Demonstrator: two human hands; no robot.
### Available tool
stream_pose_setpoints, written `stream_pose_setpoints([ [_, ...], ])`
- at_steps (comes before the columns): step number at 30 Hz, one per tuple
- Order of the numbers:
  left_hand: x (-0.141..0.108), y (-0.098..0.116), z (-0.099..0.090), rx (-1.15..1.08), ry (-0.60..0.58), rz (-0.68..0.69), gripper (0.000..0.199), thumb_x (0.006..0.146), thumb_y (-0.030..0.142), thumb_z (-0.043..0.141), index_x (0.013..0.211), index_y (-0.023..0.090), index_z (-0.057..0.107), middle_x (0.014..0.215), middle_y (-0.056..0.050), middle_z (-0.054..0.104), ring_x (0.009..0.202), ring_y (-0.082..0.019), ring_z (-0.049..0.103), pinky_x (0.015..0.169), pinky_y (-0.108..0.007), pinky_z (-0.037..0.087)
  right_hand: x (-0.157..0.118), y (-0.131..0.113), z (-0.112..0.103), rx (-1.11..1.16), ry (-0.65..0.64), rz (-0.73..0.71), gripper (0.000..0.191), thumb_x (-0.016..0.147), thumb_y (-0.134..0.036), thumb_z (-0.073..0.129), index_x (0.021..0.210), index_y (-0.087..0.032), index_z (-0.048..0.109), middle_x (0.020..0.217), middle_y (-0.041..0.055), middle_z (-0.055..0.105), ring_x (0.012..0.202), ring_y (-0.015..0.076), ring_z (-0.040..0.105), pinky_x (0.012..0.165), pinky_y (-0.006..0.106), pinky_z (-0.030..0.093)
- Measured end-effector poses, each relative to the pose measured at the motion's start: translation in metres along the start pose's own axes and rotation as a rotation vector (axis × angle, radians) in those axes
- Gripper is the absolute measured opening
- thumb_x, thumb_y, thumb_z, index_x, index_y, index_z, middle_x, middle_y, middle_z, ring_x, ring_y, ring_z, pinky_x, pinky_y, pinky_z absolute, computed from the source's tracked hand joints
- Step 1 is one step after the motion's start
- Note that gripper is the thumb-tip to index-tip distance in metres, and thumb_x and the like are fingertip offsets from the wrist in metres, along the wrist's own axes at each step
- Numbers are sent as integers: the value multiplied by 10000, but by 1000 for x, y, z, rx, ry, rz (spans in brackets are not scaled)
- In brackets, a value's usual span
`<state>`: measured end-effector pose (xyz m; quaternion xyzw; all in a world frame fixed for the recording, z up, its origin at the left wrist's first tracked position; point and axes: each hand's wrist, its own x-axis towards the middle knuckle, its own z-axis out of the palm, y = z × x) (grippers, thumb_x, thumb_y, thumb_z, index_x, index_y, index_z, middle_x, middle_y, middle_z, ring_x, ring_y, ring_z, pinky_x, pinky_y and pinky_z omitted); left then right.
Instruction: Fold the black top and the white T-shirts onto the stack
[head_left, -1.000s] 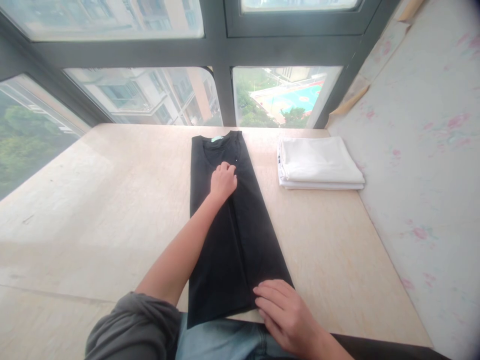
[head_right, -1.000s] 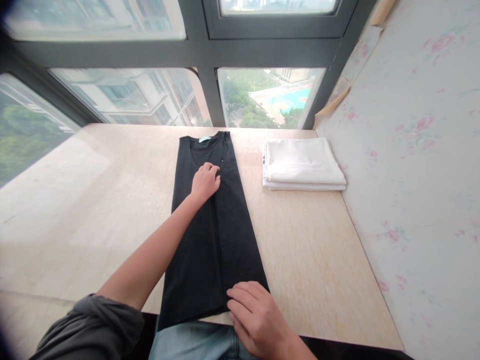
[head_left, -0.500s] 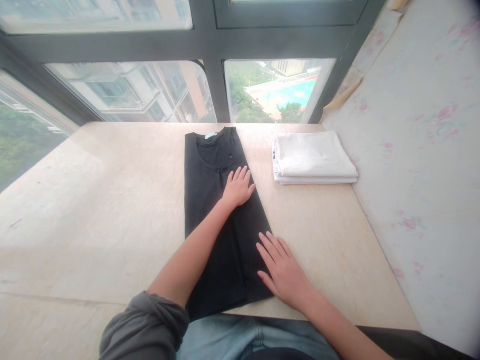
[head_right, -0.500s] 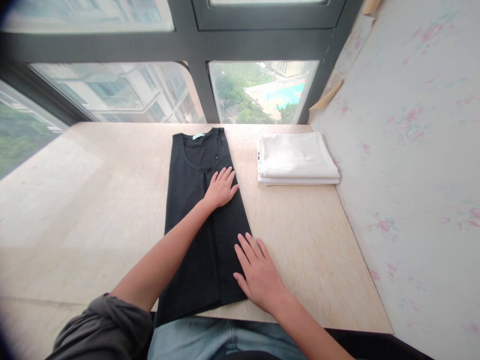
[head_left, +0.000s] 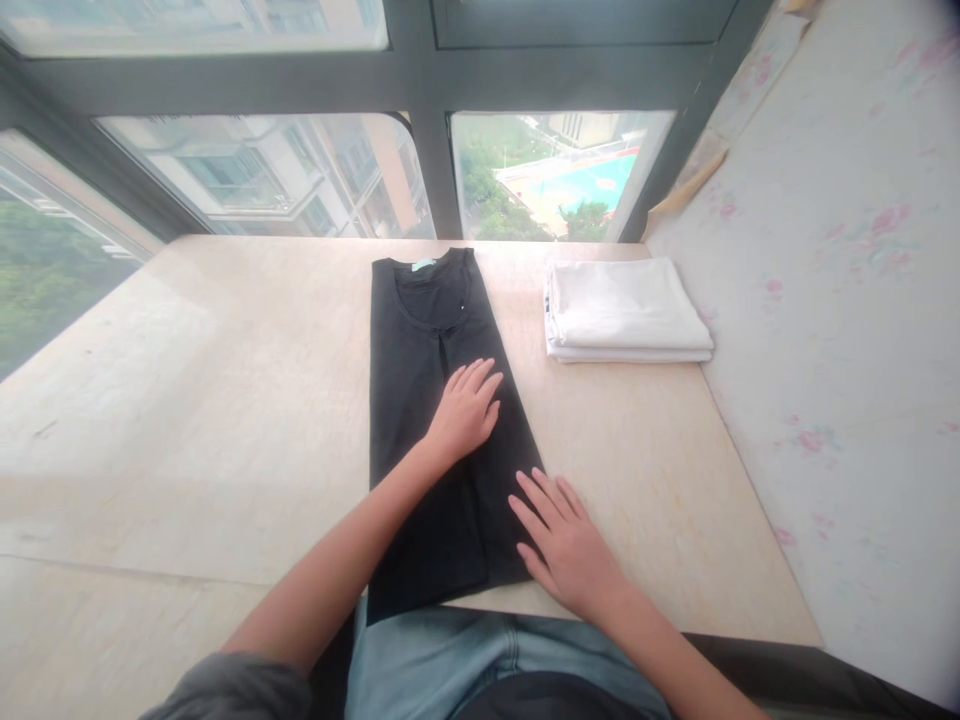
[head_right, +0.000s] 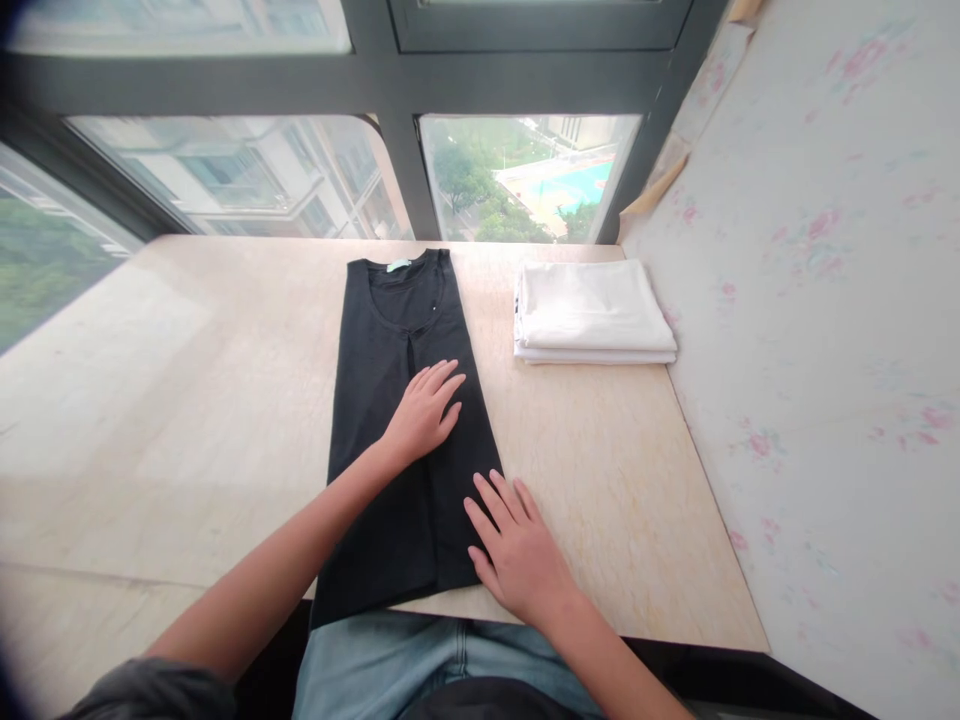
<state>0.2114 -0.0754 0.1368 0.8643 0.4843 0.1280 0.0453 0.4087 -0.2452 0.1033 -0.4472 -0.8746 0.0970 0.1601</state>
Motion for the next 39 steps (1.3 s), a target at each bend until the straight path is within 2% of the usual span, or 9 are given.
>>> stream_pose_setpoints([
  [2,-48,18,-14,-62,33,7,371,969,246,446,1316,164,547,1421,-127,523,1321,-244,472,1118,-406,381,0,0,0,3,6,1,541,945,-290,521,1470,-172,465,1608,116,294,1498,315,238,1164,565,342],
  [4,-98,35,-24,-94,39,-65,262,965,251,477,1184,181,602,1209,-112,614,1108,-232,572,978,-392,474,0,0,0,3,6,6,535,945,-288,516,1467,-178,470,1607,108,300,1494,312,250,1162,561,345],
  [7,-165,52,-29,-101,15,-87,148,945,253,541,1053,185,617,1034,-82,631,924,-217,580,834,-376,498,0,0,-1,4,7,15,518,949,-288,507,1457,-187,485,1604,102,309,1485,307,275,1166,550,343],
  [9,-197,57,-28,-93,5,-82,141,936,252,570,1052,185,614,1013,-76,632,903,-216,578,809,-372,492,0,0,-1,7,12,18,511,949,-287,507,1450,-186,494,1598,102,324,1479,307,288,1166,550,345],
  [12,-226,60,-25,-75,26,-100,164,930,245,593,1079,180,616,1017,-76,636,915,-217,586,812,-368,485,0,0,-1,16,22,15,500,942,-264,509,1434,-174,507,1581,112,354,1468,314,306,1150,564,362],
  [17,-239,57,-26,-54,62,-115,176,933,190,581,1102,177,628,1036,-75,650,947,-209,601,845,-359,485,3,-8,-4,83,108,11,379,940,-188,502,1305,-147,597,1472,135,496,1415,323,376,1120,586,389],
  [22,-236,52,-30,-38,48,-44,226,937,121,523,1125,174,638,1018,-73,667,915,-200,608,806,-333,500,5,-35,-10,266,130,-81,326,931,-124,519,1242,-152,611,1281,105,625,1232,250,522,1061,463,465],
  [28,-242,50,-31,-29,44,-24,383,910,21,434,1201,173,632,1081,-87,665,968,-203,611,845,-337,518,9,-54,-7,277,-33,-160,351,929,-110,514,1267,-166,593,1253,96,621,1134,243,545,985,440,483],
  [39,-251,52,-21,27,186,-203,305,912,68,534,1183,170,631,1058,-77,665,957,-208,612,862,-356,509,14,-67,6,229,18,-153,361,913,-59,481,1234,-158,611,1252,107,630,1095,237,557,937,410,472],
])
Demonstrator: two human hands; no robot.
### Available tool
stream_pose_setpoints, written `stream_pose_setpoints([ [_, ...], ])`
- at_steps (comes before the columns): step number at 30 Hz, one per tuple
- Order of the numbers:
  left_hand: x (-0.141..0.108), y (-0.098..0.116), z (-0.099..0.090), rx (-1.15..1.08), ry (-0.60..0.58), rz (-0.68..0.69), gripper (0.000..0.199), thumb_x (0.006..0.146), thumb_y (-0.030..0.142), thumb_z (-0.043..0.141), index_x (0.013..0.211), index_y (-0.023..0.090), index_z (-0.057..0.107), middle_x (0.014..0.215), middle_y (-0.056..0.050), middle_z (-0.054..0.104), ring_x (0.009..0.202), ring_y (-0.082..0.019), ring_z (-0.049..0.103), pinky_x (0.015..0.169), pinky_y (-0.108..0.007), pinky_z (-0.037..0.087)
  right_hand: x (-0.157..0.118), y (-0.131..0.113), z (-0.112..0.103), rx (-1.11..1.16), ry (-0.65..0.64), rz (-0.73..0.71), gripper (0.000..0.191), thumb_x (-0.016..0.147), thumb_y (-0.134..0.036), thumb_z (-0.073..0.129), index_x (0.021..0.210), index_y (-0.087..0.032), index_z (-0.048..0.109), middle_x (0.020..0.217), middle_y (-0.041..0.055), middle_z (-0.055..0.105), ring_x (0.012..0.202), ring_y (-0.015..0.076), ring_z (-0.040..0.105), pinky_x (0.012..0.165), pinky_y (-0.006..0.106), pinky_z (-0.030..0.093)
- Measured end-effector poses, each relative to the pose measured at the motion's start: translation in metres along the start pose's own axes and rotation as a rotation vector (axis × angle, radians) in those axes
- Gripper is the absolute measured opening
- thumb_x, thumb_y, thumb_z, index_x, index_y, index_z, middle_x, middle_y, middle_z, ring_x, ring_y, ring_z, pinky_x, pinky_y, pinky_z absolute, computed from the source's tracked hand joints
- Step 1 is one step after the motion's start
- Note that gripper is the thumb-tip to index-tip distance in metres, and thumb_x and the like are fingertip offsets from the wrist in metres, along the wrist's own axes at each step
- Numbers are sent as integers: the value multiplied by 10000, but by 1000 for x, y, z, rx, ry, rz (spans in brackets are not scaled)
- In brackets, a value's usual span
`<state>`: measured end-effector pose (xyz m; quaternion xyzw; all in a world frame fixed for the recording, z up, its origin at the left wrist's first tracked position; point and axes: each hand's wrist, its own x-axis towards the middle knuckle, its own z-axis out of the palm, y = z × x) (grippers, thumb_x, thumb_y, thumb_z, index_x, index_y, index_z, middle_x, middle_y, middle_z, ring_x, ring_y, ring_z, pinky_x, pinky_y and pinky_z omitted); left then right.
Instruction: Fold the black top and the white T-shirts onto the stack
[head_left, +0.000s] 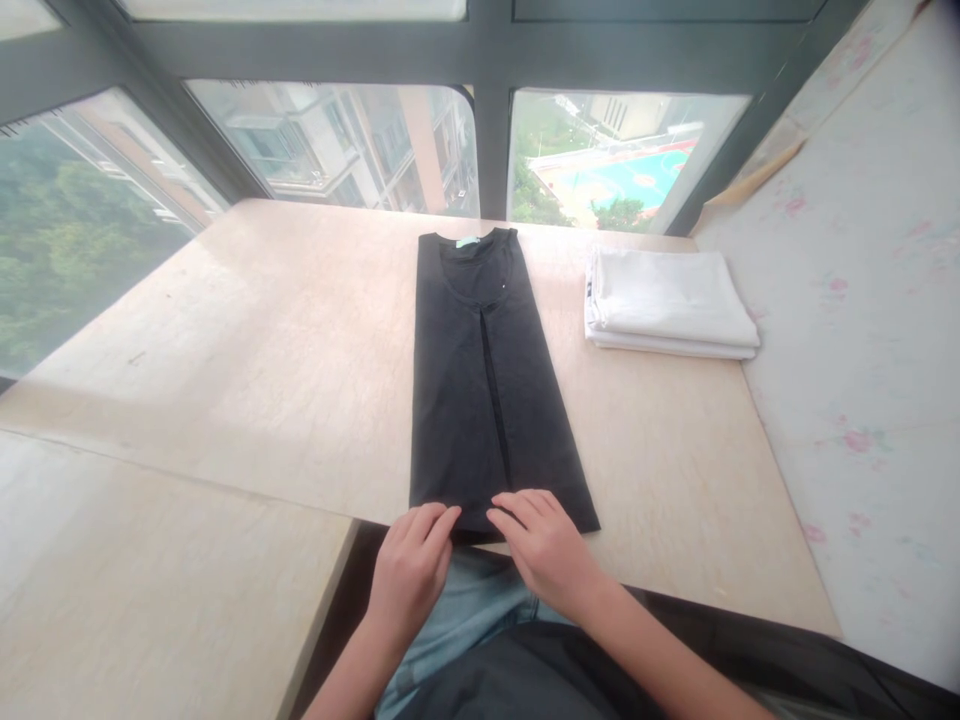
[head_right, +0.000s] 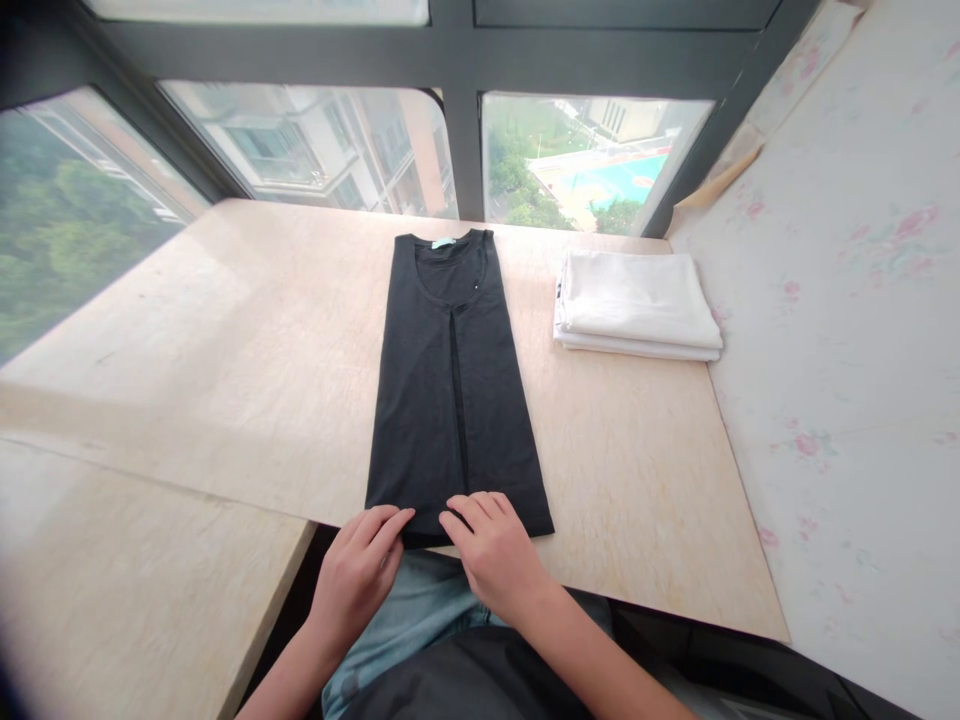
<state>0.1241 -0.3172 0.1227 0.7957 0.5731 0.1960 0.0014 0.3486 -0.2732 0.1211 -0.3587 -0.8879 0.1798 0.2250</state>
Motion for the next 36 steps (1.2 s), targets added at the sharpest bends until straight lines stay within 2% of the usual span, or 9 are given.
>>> stream_pose_setpoints([
  [8,-12,-9,-4,71,90,-86,289,894,54,554,1140,176,644,1022,-76,665,922,-213,619,859,-378,508,7,-6,4,47,163,-23,269,936,-69,468,1093,-156,668,1039,82,707,957,199,596,834,362,487],
  [15,-23,-16,-11,20,172,-88,324,885,36,552,1147,203,645,1035,-78,655,956,-192,634,895,-347,523,12,-14,-3,84,278,-79,275,922,-68,525,1135,-171,666,1043,74,727,956,196,622,837,365,513],
  [19,-24,-20,-10,20,139,-103,299,889,50,549,1131,194,647,1025,-76,660,946,-198,638,875,-349,527,7,-13,2,106,244,-83,296,926,-71,511,1161,-174,661,1062,81,725,958,202,629,828,368,533],
  [22,-22,-22,-11,-16,73,-81,257,902,74,549,1113,186,644,1023,-72,661,942,-193,633,868,-337,522,-2,-7,6,144,198,-58,330,927,-65,489,1195,-177,645,1098,93,712,978,203,630,830,371,546],
  [26,-15,-20,-17,-23,-2,-61,217,905,150,601,1114,195,637,1043,-73,667,961,-217,616,870,-377,493,-13,1,4,255,204,53,335,929,-69,496,1219,-178,624,1121,97,689,1021,203,619,884,388,549],
  [31,0,-1,-18,-108,-51,-27,228,907,205,629,1135,201,631,1077,-77,669,992,-224,606,883,-395,468,-13,1,-2,265,222,171,286,931,-59,486,1129,-187,648,993,71,688,914,189,605,825,363,544],
  [36,14,26,-3,-242,-110,-5,238,931,161,547,1151,204,627,1100,-87,661,992,-216,604,877,-384,488,-2,-10,-5,106,47,188,215,913,-114,538,1073,-193,658,925,69,654,864,204,564,784,370,495],
])
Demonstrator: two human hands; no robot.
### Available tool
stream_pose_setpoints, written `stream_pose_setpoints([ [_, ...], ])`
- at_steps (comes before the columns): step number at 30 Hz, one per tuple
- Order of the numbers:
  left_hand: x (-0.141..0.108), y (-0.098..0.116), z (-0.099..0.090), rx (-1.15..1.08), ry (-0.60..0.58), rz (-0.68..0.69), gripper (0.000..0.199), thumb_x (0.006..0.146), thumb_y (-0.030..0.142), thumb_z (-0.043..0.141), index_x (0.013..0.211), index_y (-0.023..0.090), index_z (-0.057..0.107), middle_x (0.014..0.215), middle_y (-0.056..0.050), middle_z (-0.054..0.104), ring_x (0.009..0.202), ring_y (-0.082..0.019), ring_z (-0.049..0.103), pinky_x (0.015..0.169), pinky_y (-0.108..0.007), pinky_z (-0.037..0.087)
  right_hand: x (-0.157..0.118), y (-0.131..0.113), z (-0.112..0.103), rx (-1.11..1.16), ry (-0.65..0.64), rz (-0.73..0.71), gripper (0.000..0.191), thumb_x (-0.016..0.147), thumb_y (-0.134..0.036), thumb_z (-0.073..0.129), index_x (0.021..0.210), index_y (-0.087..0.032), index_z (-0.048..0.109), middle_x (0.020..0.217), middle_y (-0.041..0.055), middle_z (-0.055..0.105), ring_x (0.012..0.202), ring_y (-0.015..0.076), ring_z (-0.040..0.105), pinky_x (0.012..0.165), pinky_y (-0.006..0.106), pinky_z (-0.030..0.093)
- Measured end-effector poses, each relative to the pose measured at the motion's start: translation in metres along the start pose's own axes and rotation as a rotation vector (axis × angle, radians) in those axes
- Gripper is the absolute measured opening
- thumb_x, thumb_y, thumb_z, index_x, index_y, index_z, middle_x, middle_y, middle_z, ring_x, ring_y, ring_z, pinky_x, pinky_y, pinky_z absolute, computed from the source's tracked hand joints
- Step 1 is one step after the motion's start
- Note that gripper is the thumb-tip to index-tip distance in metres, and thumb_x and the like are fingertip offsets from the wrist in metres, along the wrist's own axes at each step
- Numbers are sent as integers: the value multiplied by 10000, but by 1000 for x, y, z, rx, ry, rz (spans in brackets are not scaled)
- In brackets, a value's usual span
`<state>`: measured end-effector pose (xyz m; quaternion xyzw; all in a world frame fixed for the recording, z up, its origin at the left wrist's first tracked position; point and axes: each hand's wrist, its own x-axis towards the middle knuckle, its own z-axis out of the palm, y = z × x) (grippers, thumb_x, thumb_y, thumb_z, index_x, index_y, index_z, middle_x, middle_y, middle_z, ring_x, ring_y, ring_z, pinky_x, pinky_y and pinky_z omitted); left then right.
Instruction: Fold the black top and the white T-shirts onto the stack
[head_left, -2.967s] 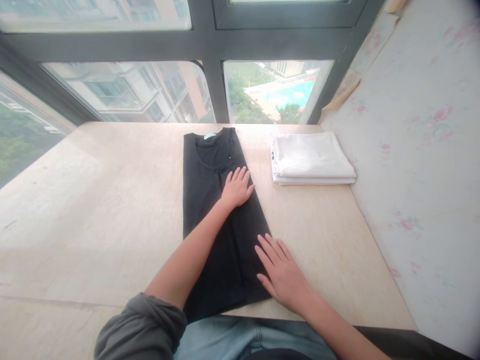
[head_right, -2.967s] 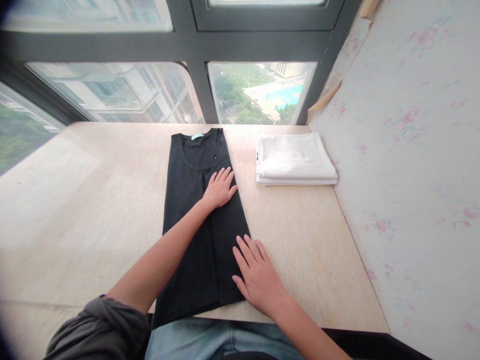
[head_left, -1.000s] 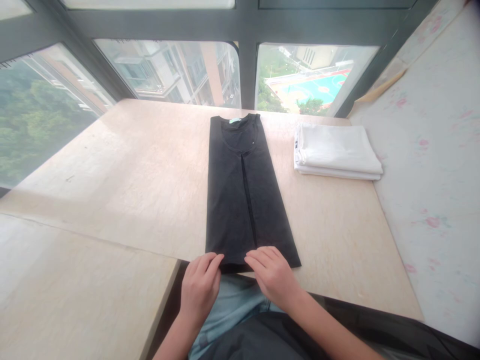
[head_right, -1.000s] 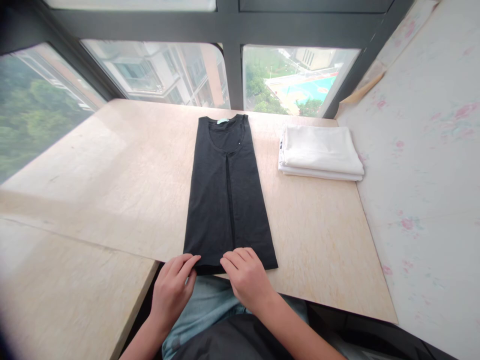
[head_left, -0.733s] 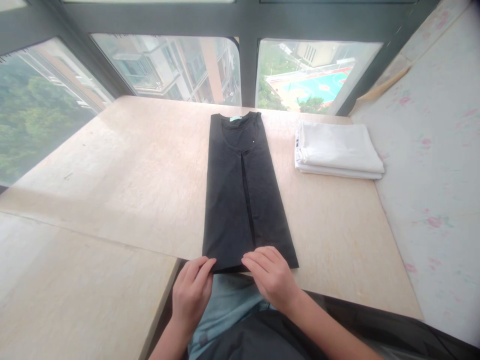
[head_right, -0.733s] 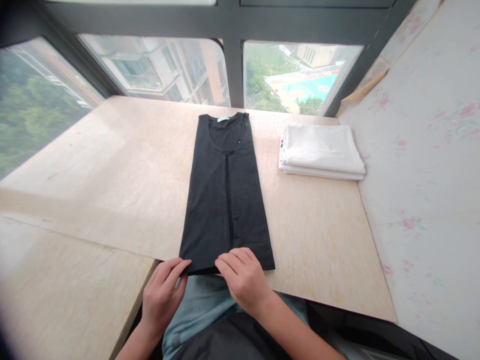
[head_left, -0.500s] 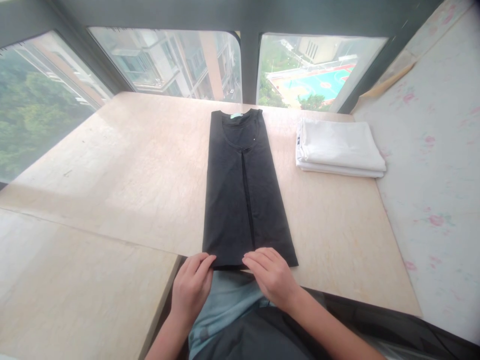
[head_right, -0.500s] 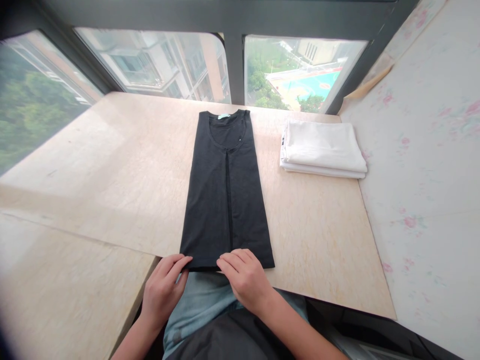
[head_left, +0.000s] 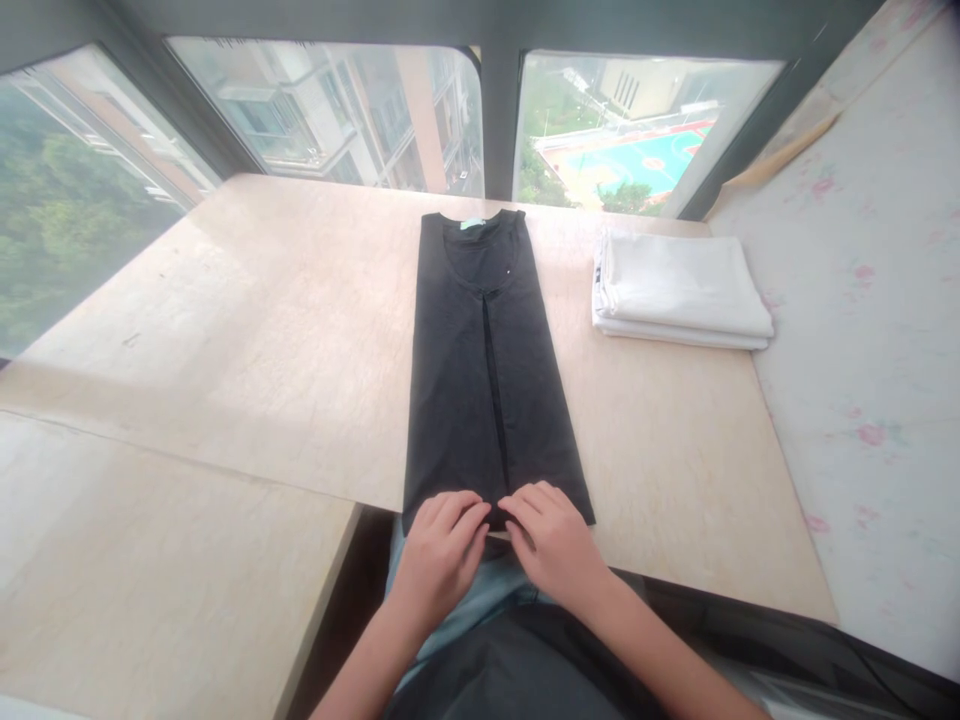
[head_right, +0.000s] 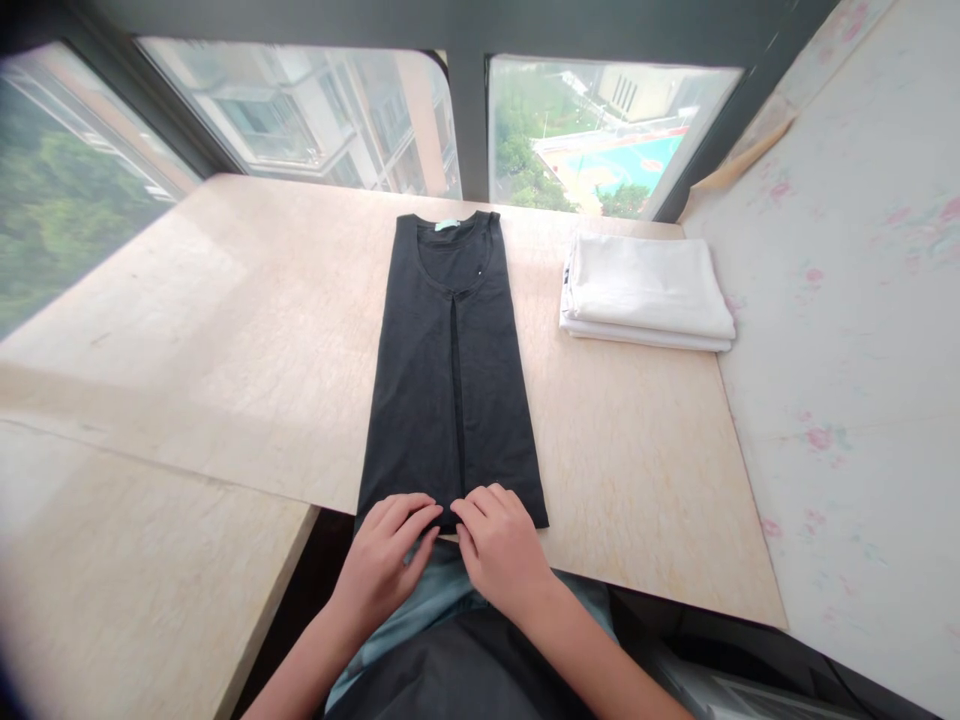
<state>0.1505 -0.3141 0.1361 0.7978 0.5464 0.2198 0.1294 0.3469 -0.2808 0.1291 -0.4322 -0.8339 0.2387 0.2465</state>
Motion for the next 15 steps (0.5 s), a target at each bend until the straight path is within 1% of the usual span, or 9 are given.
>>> stream_pose_setpoints([
  [2,4,6,7,-11,-17,-13,231,930,152,528,1132,194,631,1083,-92,662,967,-219,603,840,-384,494,3,-4,1,-92,-49,15,173,904,-135,555,1030,-193,659,896,69,630,845,211,541,758,375,469],
  [5,7,11,10,-17,-21,-37,188,922,152,534,1068,190,647,1052,-85,666,951,-215,603,815,-377,497,6,-7,4,-151,-52,29,109,901,-145,561,932,-195,653,854,60,604,826,213,522,733,371,448],
  [8,6,9,8,-34,6,-51,173,920,168,552,1057,199,652,1050,-79,669,953,-206,609,831,-372,501,7,-6,6,-81,4,41,121,906,-135,561,867,-203,653,819,44,597,816,194,527,740,346,457],
  [12,4,5,8,-10,36,-58,212,916,184,576,1120,197,631,1075,-87,671,974,-223,612,851,-386,505,9,-8,7,64,119,45,159,921,-122,546,871,-201,675,818,41,617,801,169,541,734,313,480],
  [15,5,4,11,2,54,-75,188,915,161,571,1087,193,638,1045,-77,680,950,-221,613,835,-382,507,11,-13,6,151,167,22,168,934,-129,536,866,-198,674,814,40,628,784,158,547,728,303,496],
])
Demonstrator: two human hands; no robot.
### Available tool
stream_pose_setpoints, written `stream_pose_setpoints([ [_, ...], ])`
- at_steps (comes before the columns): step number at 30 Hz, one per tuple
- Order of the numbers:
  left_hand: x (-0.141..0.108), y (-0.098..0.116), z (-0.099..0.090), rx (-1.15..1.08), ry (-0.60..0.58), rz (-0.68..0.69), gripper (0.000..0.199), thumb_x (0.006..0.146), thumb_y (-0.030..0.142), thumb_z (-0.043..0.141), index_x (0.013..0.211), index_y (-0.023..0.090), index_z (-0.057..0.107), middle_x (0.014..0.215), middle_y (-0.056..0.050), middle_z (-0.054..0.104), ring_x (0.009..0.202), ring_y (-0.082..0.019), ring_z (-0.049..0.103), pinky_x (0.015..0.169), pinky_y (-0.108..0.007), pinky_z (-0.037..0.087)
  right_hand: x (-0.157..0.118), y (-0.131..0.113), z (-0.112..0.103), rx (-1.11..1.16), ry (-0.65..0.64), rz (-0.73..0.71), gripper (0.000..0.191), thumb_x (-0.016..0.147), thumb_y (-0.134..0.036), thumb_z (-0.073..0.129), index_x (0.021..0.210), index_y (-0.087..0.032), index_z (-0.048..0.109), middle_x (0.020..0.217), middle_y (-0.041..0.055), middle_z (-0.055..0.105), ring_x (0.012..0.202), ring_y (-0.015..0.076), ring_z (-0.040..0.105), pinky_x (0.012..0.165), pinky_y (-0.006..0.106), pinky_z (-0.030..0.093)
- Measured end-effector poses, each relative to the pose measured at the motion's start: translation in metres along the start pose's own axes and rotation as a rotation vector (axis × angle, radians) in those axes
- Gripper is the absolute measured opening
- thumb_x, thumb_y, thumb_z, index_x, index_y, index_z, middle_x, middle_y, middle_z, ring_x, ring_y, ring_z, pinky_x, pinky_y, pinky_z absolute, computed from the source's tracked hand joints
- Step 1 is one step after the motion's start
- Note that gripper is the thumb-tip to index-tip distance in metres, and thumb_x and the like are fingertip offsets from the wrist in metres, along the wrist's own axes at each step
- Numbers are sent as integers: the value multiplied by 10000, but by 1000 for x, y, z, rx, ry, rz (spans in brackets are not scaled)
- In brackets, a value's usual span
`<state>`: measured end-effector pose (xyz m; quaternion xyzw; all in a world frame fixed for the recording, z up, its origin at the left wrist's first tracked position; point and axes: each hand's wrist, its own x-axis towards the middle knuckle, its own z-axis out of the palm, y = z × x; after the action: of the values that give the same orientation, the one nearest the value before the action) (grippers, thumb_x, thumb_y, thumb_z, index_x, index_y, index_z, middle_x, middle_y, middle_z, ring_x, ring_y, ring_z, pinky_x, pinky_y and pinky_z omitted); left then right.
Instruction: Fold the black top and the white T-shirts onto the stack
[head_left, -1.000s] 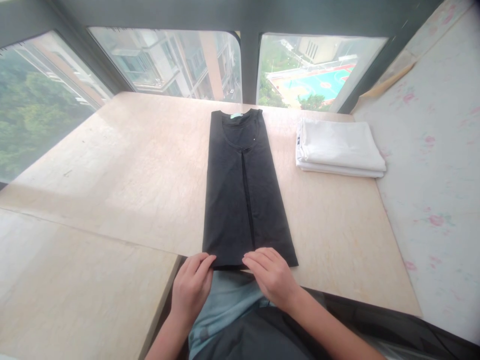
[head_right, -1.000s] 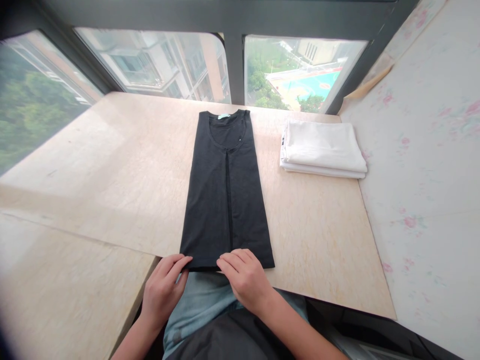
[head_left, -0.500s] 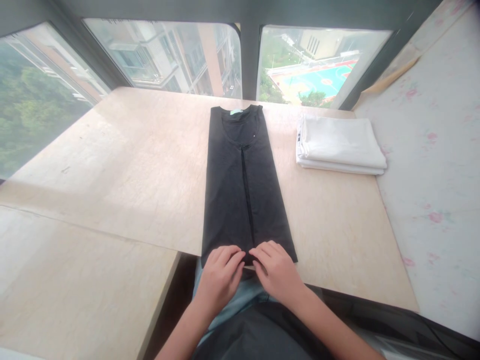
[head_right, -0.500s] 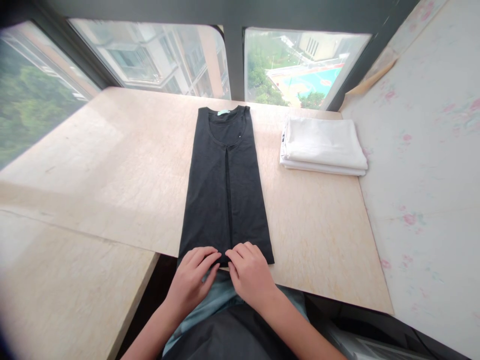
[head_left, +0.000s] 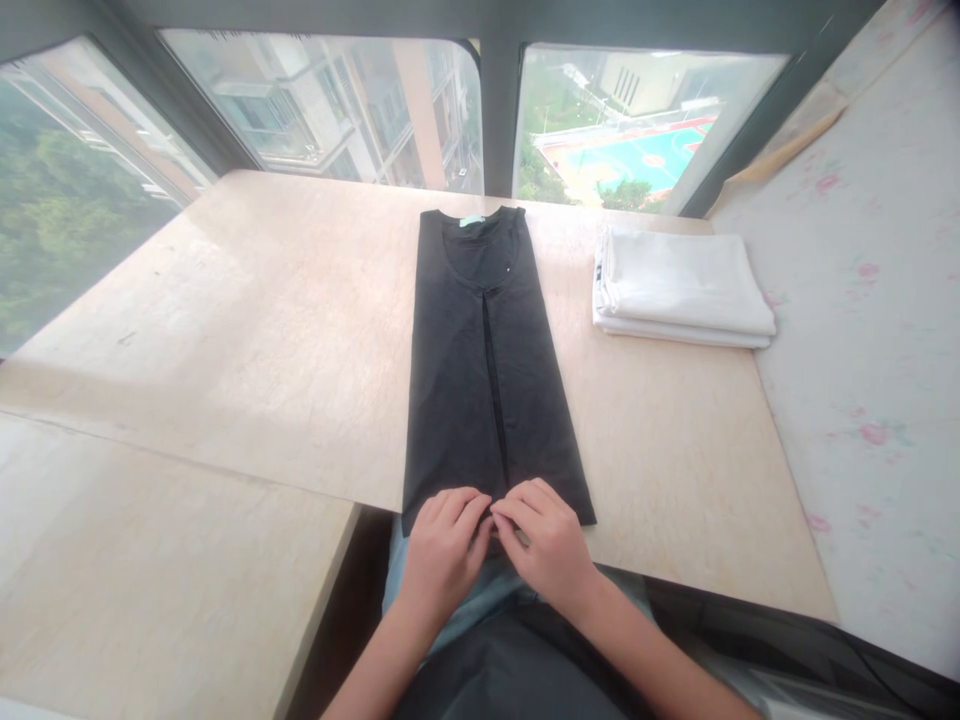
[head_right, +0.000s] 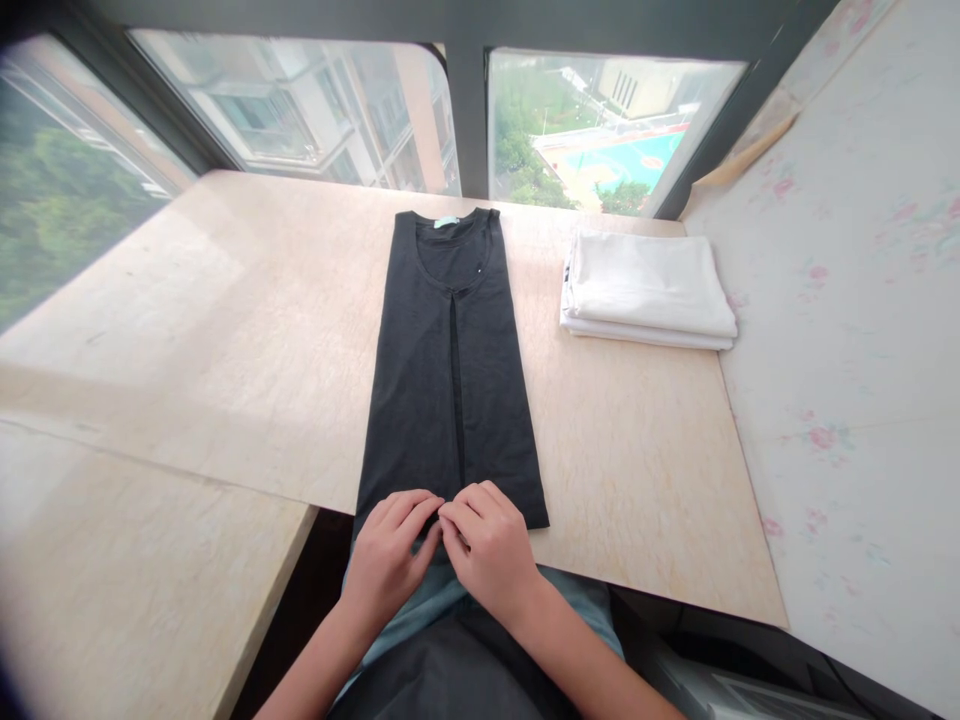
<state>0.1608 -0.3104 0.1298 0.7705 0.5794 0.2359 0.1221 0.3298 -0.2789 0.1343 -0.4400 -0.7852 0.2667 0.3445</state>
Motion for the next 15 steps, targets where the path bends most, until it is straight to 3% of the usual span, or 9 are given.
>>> stream_pose_setpoints([
  [4,3,0,4,-44,24,-27,175,935,141,523,1033,200,656,982,-65,691,888,-196,622,805,-360,517,3,0,-3,28,7,-19,191,930,-113,516,905,-201,685,837,48,639,803,165,567,736,313,525],
  [10,4,-6,5,-157,59,-100,190,945,156,512,1054,214,657,992,-56,699,908,-175,652,825,-332,550,8,12,-12,-1,-49,-47,397,863,-24,478,1167,-202,662,1116,92,651,1050,205,596,907,370,561],
  [15,3,-7,4,-145,68,-64,190,933,131,530,1061,211,645,973,-51,701,883,-176,643,806,-335,546,10,16,-4,-30,-116,-140,296,927,-81,511,1139,-208,674,1016,69,691,964,196,607,880,374,555],
])
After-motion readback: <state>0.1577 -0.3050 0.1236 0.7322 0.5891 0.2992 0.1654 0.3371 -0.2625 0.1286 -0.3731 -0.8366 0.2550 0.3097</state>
